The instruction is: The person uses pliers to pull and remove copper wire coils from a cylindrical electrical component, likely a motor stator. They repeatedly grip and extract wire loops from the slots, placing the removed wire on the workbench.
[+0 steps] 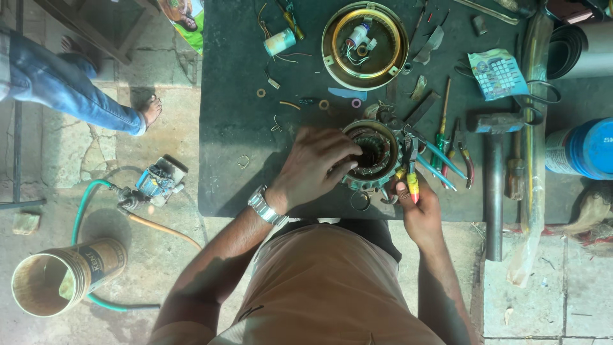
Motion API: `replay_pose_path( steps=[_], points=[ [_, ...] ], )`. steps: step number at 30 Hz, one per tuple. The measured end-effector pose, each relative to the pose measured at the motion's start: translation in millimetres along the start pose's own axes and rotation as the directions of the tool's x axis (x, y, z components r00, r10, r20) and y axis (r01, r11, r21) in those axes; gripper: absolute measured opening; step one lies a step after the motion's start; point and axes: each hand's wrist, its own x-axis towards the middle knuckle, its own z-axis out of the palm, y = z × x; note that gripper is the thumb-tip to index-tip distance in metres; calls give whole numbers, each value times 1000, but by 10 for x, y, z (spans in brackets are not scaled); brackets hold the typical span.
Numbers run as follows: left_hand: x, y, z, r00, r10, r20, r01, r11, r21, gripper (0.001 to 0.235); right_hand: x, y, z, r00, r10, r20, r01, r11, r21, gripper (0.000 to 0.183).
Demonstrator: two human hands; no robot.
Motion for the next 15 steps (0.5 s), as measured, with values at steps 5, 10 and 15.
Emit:
replay_pose_path(
  steps=[5,10,15],
  points=[
    [269,-85,-8,945,-45,324,98,984,-147,18,88,114,-97,996,76,49,-76,997,-4,24],
    [403,-34,33,924,-41,379,82,992,-92,16,163,200,-309,987,50,150,-44,998,-44,26],
    [467,57,175,925,-61,375,84,995,-46,19,345,144,-415,967,51,250,-47,999,-23,22]
  ],
)
